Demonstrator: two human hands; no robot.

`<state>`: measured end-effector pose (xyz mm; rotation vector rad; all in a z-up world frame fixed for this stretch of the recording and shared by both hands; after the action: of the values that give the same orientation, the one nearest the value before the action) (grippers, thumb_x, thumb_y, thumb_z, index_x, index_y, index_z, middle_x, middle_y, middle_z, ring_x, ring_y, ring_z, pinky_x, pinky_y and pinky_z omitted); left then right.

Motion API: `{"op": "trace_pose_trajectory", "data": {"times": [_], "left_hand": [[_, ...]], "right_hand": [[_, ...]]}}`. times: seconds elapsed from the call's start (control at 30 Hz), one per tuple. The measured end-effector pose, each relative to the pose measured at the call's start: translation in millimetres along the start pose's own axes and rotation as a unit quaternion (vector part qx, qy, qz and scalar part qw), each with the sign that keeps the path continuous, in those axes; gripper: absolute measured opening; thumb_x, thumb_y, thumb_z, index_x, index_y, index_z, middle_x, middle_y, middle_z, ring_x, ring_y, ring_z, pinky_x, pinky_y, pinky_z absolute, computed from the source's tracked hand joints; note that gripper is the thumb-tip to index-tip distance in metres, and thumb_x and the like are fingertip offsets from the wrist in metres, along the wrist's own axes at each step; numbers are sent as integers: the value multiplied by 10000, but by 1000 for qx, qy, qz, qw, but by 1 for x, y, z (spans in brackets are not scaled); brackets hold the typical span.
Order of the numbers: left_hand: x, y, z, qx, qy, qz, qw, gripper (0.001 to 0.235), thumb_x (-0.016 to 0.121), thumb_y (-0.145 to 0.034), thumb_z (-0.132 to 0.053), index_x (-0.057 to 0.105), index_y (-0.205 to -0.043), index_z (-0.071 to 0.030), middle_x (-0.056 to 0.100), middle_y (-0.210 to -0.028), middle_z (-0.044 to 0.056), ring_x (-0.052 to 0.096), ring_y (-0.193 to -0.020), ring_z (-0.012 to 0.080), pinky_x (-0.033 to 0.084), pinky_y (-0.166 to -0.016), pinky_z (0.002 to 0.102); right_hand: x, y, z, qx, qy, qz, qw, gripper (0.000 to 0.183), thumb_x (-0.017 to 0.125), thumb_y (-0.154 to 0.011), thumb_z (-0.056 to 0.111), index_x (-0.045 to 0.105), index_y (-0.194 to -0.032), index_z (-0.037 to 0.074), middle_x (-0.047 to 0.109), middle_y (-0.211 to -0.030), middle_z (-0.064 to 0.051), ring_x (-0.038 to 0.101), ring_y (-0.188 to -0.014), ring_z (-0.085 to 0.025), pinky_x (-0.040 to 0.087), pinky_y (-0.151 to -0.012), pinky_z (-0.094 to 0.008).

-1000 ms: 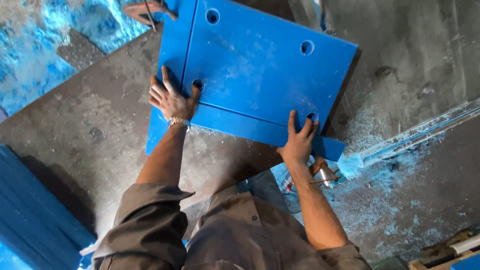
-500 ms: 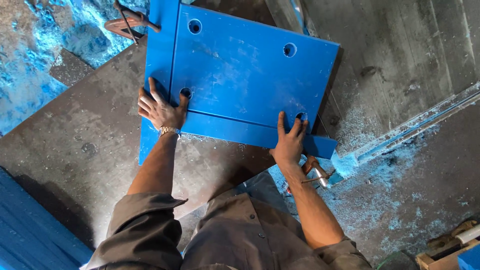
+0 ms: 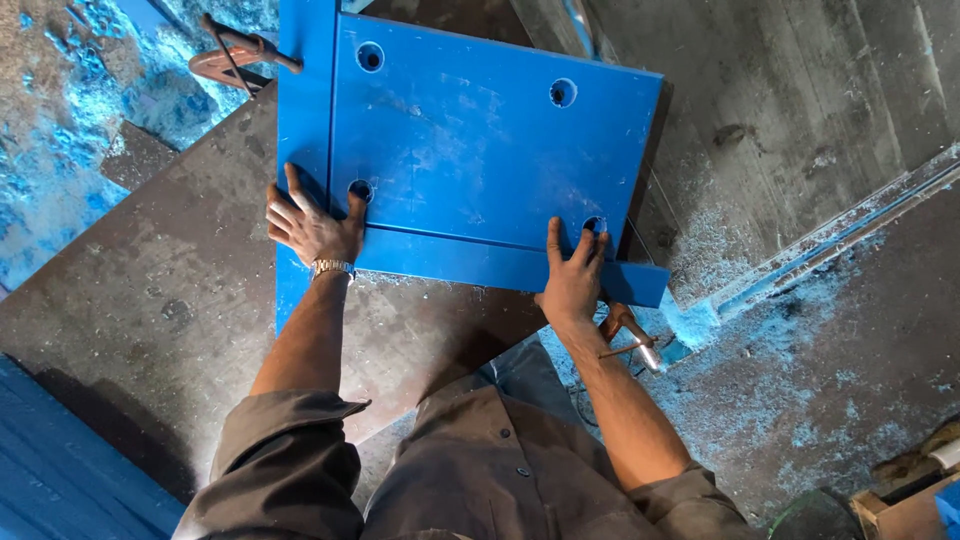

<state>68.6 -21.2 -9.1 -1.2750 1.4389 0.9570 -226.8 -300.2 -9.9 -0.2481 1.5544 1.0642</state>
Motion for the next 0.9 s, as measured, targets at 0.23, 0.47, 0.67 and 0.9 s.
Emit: {"op": "trace_pose_trajectory", "data": {"times": [0.23, 0.47, 0.67, 0.9], "left_hand": [[2, 1, 2, 7, -9, -12, 1000, 1063, 776, -830, -630, 291, -1632, -127, 340, -1554, 236, 331, -1399, 436, 241, -1148, 590], [3, 1, 2, 3, -12, -6, 1000, 1074, 777, -832, -637, 276, -1634, -129, 329, -1550, 240, 322, -1402, 440, 241, -1137, 590], [5, 1, 3, -9, -13, 17, 1000, 1073, 767, -829, -615, 255, -1639, -132, 310, -1560, 239, 307, -1402, 436, 228, -1141, 581], [7, 0, 4, -12, -20, 31, 999, 1083, 764, -823, -597, 231, -1647, -137, 295, -1558, 241, 290, -1406, 438, 223, -1135, 588]], "right_hand": [[0, 0, 0, -10, 2, -21, 1000, 1263, 946, -650, 155, 165, -1637, 260, 165, -1520, -315, 147, -1420, -666, 577, -935, -585], [1, 1, 0, -5, -4, -14, 1000, 1248, 933, -654, 129, 168, -1632, 261, 163, -1519, -307, 150, -1422, -673, 583, -924, -574], [-1, 2, 0, -10, -10, -21, 1000, 1292, 957, -626, 158, 150, -1631, 246, 169, -1496, -314, 161, -1413, -675, 561, -957, -591], [-2, 0, 2, -13, -4, -19, 1000, 1296, 955, -652, 184, 114, -1636, 242, 159, -1497, -319, 145, -1413, -678, 550, -957, -608]]}}
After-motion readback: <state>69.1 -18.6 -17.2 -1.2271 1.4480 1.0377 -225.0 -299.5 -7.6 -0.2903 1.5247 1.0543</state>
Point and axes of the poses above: each hand's wrist, its own y-axis away from the middle knuckle, its own x-axis out of the palm, z = x × y, the point moved 8 cm from there along -y, towards the middle knuckle
